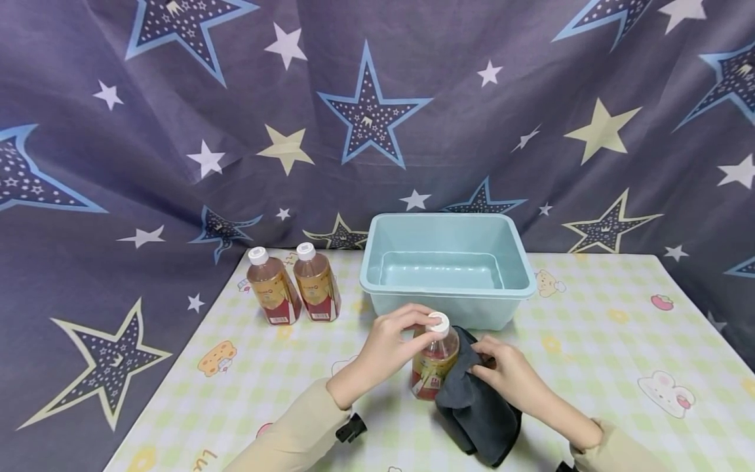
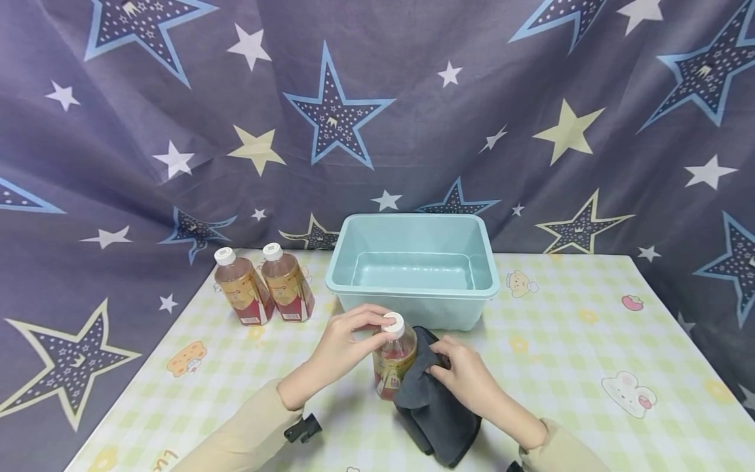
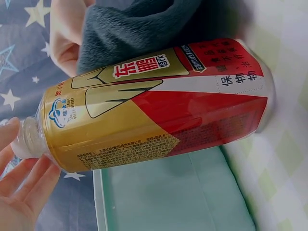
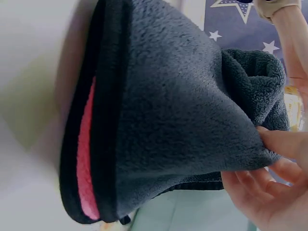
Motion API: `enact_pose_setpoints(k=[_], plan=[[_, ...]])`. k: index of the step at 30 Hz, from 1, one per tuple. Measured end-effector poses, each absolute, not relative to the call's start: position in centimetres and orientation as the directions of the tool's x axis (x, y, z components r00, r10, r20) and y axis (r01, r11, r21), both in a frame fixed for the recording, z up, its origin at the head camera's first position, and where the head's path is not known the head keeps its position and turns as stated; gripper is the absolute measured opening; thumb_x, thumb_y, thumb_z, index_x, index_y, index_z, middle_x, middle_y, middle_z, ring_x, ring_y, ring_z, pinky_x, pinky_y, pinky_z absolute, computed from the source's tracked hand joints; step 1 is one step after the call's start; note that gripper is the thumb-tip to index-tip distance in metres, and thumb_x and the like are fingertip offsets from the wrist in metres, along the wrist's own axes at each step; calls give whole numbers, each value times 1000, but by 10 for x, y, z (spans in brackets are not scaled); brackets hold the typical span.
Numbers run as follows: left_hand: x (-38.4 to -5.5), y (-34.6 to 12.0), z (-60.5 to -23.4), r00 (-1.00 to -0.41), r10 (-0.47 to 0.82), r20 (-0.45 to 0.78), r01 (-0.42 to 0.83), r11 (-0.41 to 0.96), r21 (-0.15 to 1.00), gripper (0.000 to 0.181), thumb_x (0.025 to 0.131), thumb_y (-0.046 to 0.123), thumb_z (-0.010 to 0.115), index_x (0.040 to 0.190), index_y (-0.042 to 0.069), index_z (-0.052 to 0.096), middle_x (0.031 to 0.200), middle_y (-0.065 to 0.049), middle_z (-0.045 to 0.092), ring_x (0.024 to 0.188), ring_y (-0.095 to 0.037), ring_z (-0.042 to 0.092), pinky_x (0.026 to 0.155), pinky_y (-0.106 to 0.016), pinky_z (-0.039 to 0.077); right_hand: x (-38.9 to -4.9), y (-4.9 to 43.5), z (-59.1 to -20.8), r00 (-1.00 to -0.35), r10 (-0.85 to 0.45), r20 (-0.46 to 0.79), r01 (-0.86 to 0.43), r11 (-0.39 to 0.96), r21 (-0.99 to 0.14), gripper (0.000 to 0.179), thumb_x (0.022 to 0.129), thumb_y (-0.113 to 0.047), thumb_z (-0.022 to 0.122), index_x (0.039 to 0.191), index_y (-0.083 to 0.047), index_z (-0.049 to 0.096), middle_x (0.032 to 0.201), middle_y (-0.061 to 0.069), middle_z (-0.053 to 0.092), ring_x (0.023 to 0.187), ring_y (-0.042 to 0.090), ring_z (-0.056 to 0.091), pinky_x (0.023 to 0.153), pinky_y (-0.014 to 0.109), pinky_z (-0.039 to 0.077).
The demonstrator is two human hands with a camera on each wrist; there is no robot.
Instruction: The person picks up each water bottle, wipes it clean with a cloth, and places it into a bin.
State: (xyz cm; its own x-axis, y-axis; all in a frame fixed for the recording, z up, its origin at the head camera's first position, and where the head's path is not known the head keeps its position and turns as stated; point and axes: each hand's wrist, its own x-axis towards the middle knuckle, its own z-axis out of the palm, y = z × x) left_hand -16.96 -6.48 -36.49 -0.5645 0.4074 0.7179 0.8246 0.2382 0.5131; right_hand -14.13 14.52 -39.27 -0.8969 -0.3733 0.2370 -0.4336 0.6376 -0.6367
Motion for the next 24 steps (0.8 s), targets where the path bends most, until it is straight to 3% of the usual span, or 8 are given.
enact_pose_setpoints(k=[6, 24], plan=[[-170, -65, -365, -552, 409, 727, 833, 241, 497, 13, 74, 7, 70, 87, 4, 67, 93, -6, 64, 82, -9, 61, 71, -17, 51, -142, 144, -402, -902, -382, 201, -417, 653, -632, 14, 74, 1, 66, 87, -4, 64, 72, -7, 47, 60, 2, 39, 50, 18, 35], [-170, -66, -365, -557, 420, 716, 830, 248, 500, 14, 75, 8, 70, 88, 4, 67, 95, -6, 63, 83, -10, 61, 72, -15, 51, -145, 142, -423, -908, -400, 123, -388, 693, -608, 12, 74, -1, 66, 85, -4, 64, 70, -6, 48, 59, 2, 40, 49, 19, 34]])
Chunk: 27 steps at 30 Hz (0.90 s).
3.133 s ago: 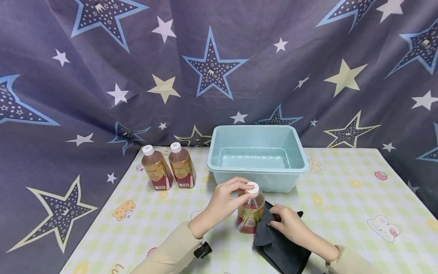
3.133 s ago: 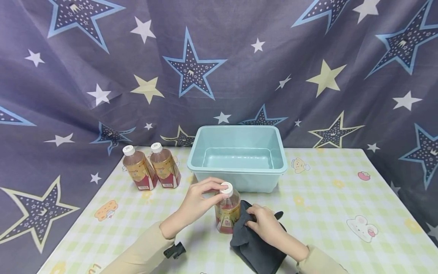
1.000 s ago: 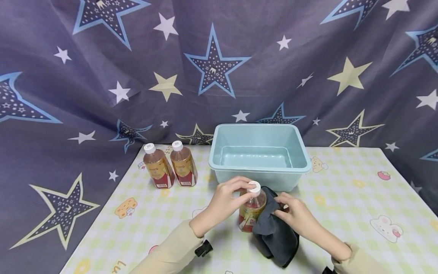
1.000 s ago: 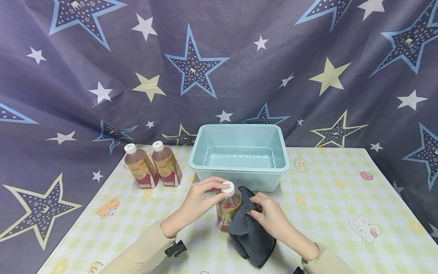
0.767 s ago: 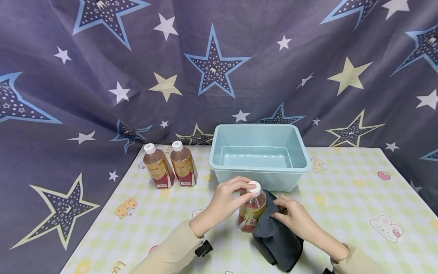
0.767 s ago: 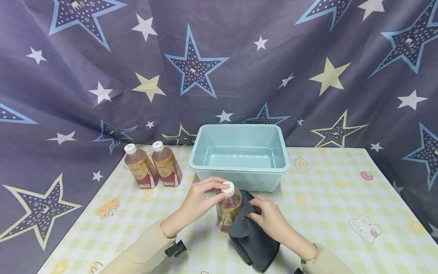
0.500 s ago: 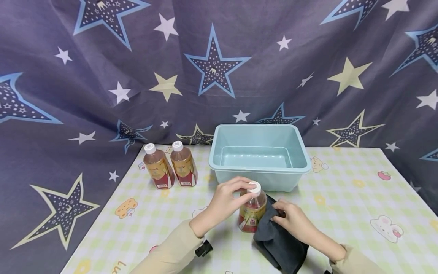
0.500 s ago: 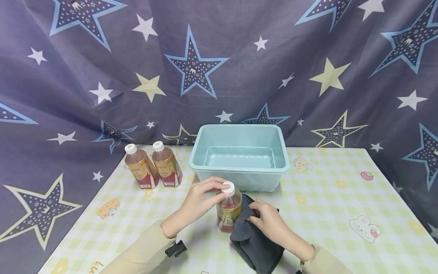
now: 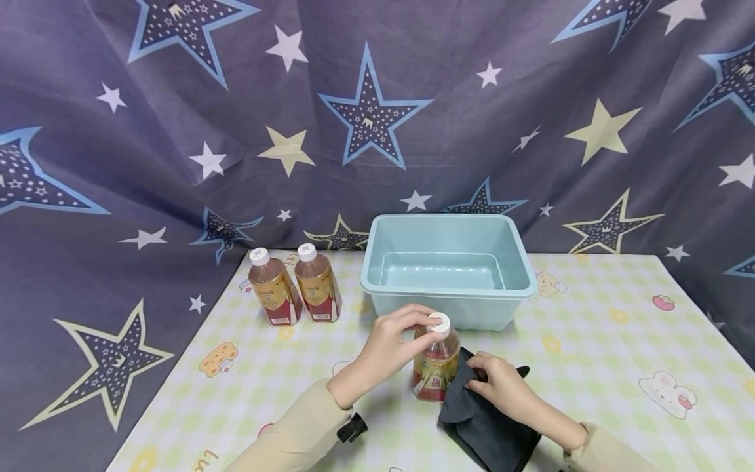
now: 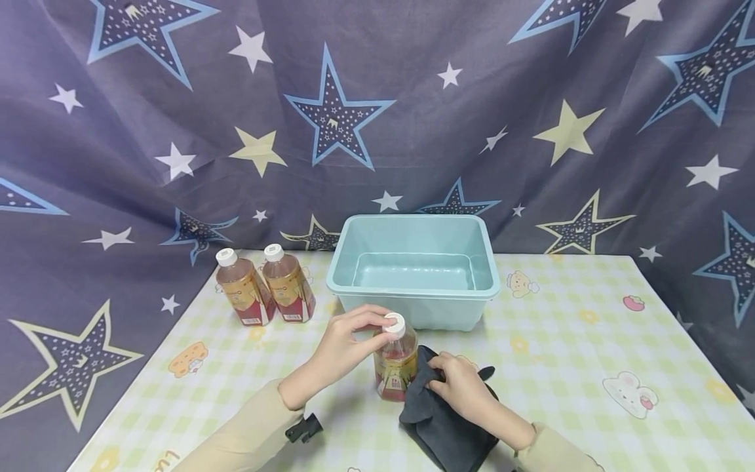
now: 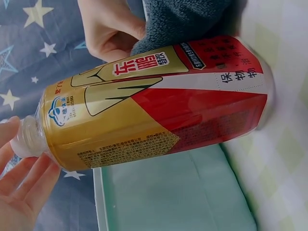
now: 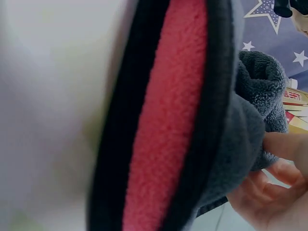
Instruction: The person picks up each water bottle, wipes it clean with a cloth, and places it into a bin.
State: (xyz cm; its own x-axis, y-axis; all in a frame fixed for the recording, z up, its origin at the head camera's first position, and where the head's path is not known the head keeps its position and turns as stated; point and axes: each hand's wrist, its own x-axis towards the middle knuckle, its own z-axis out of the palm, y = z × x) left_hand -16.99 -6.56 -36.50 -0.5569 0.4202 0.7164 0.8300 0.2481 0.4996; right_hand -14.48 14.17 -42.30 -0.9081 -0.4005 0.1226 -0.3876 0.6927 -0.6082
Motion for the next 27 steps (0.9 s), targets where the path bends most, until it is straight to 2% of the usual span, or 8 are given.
enact_pose_setpoints(k=[15, 21, 27], plan=[[-170, -67, -361, -610, 453, 650, 789, 269, 553, 14, 73, 11, 72, 84, 5, 65, 91, -5, 62, 80, -10, 60, 72, -14, 50, -141, 145, -424, -938, -340, 70, -303, 704, -643, 13, 74, -4, 67, 87, -6, 65, 68, -7, 47, 58, 4, 39, 49, 19, 32], [-170, -67, -361, -626, 452, 635, 772, 248, 585, 15, 72, 9, 73, 84, 6, 64, 91, -6, 62, 79, -11, 60, 71, -16, 51, -136, 155, -420, -932, -353, 86, -315, 667, -675, 14, 76, -3, 66, 90, -6, 65, 77, -5, 54, 63, 3, 44, 52, 20, 38], [-168, -67, -357, -641, 422, 641, 758, 222, 613, 17, 70, 7, 74, 84, 4, 65, 90, -8, 63, 81, -15, 60, 71, -20, 52, -130, 165, -415, -937, -333, 106, -313, 664, -679, 16, 75, -2, 66, 90, -7, 64, 78, -6, 53, 64, 3, 43, 53, 19, 37]])
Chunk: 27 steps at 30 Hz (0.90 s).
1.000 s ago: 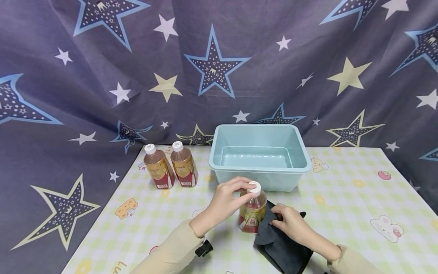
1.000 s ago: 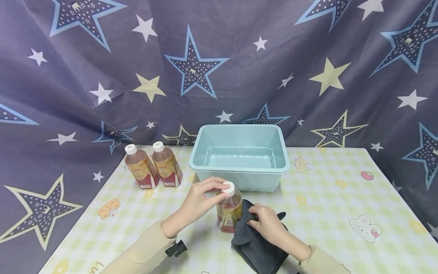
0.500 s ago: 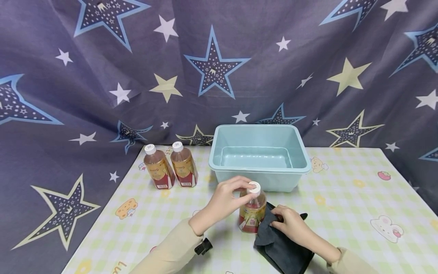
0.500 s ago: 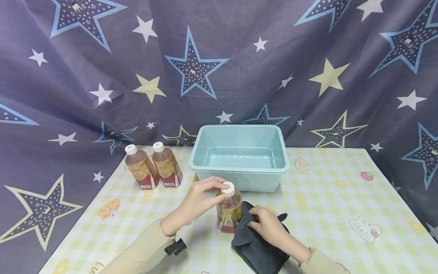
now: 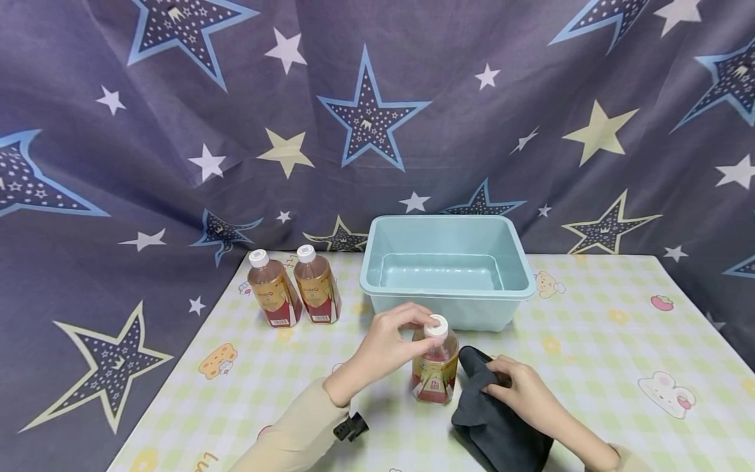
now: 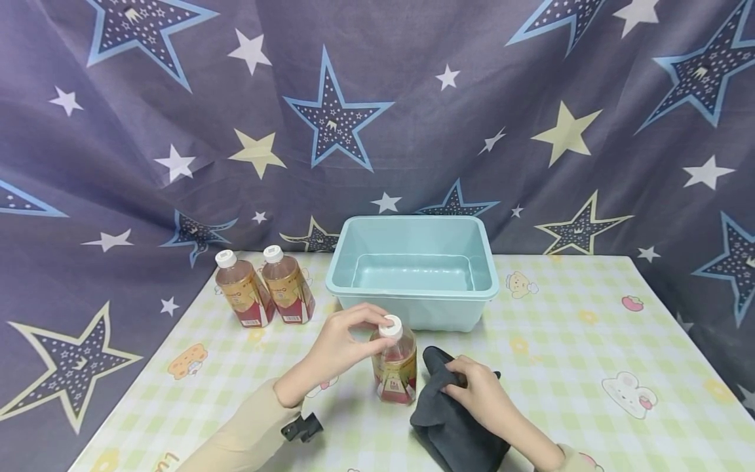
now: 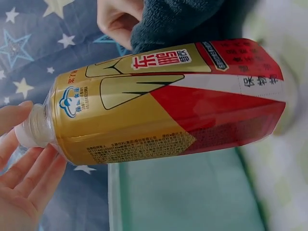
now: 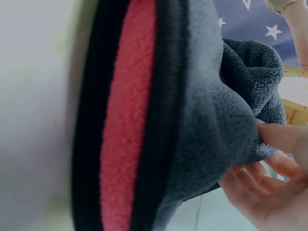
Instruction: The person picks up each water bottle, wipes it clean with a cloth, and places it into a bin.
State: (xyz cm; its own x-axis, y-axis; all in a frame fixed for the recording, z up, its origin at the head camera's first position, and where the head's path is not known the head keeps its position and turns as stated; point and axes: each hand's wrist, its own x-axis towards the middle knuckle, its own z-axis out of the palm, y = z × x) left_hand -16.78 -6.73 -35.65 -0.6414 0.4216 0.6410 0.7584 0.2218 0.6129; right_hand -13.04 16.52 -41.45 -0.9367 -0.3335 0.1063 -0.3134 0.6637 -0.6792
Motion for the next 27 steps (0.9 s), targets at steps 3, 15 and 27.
enact_pose_setpoints(k=[3, 15, 27], plan=[[-167, -68, -347, -645, 404, 648, 756, 216, 618, 16, 71, 8, 73, 83, 5, 65, 89, -6, 63, 82, -13, 60, 72, -19, 52, -127, 170, -413, -937, -326, 126, -320, 655, -685, 16, 75, 0, 66, 90, -7, 64, 77, -5, 52, 65, 2, 42, 53, 19, 40], [-175, -65, -282, -564, 410, 717, 813, 122, 569, 16, 71, 5, 73, 84, 2, 64, 87, -8, 64, 82, -11, 59, 70, -22, 53, -115, 180, -411, -948, -307, 80, -261, 612, -747, 16, 76, -2, 66, 91, -4, 64, 79, -2, 53, 66, 1, 43, 55, 20, 47], [-192, -48, -222, -536, 383, 752, 836, 114, 537, 16, 72, 6, 72, 85, 1, 65, 86, -8, 64, 79, -8, 58, 70, -21, 52, -110, 185, -416, -932, -350, 99, -297, 575, -762, 17, 77, -6, 65, 94, -4, 63, 86, 0, 56, 70, 0, 46, 56, 19, 49]])
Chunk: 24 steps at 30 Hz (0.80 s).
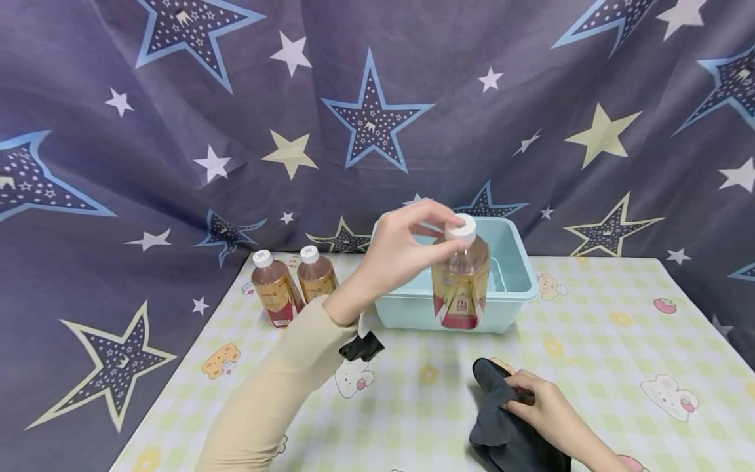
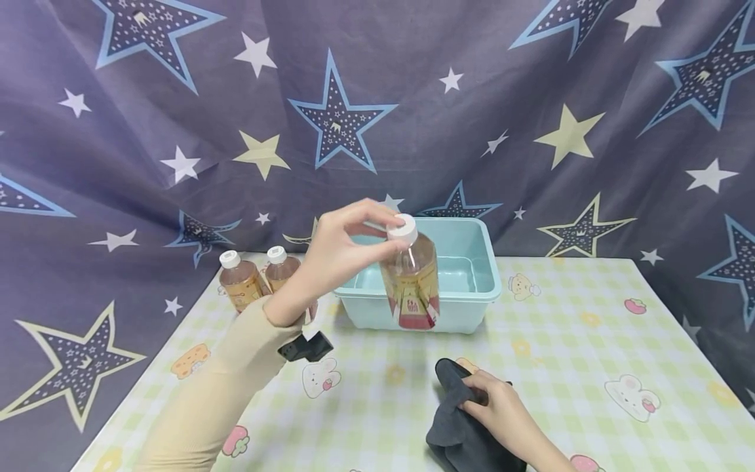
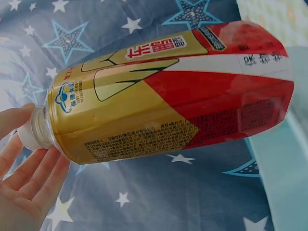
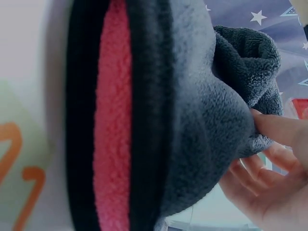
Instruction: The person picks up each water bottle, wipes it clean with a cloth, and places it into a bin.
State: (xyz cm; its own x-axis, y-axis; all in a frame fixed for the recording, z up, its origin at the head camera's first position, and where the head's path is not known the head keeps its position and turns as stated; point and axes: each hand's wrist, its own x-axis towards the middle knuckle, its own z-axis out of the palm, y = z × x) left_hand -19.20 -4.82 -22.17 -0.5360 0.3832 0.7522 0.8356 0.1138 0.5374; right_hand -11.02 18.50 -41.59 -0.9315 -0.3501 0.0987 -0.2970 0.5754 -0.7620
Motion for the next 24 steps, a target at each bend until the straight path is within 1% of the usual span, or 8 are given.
enact_pose_setpoints(k=[6, 11, 17, 24], plan=[[-204, -38, -204, -578, 384, 719, 809, 156, 567, 16, 73, 8, 72, 85, 1, 64, 91, -7, 65, 81, -7, 59, 72, -18, 51, -109, 186, -417, -927, -358, 108, -307, 560, -770, 17, 78, -6, 65, 94, -3, 63, 86, 0, 54, 70, -1, 46, 56, 19, 49], [-219, -28, -201, -598, 379, 706, 797, 186, 574, 16, 73, 7, 72, 86, 1, 64, 91, -7, 65, 83, -8, 59, 73, -16, 50, -109, 186, -417, -921, -369, 126, -324, 547, -772, 17, 77, -5, 65, 94, -3, 63, 86, 0, 55, 71, -1, 47, 57, 19, 50], [-236, -16, -214, -623, 365, 692, 780, 226, 584, 16, 74, 6, 71, 87, 1, 64, 93, -7, 64, 88, -9, 58, 74, -13, 48, -109, 187, -416, -919, -373, 128, -329, 547, -770, 16, 78, -6, 65, 93, -4, 63, 85, -1, 55, 70, -1, 48, 57, 20, 50], [-255, -6, -242, -666, 348, 660, 742, 220, 633, 15, 75, 6, 69, 88, 1, 64, 93, -8, 64, 86, -11, 60, 74, -14, 50, -110, 186, -417, -923, -373, 92, -301, 551, -778, 16, 79, -9, 65, 94, -5, 63, 86, -1, 55, 70, 0, 48, 57, 20, 50]])
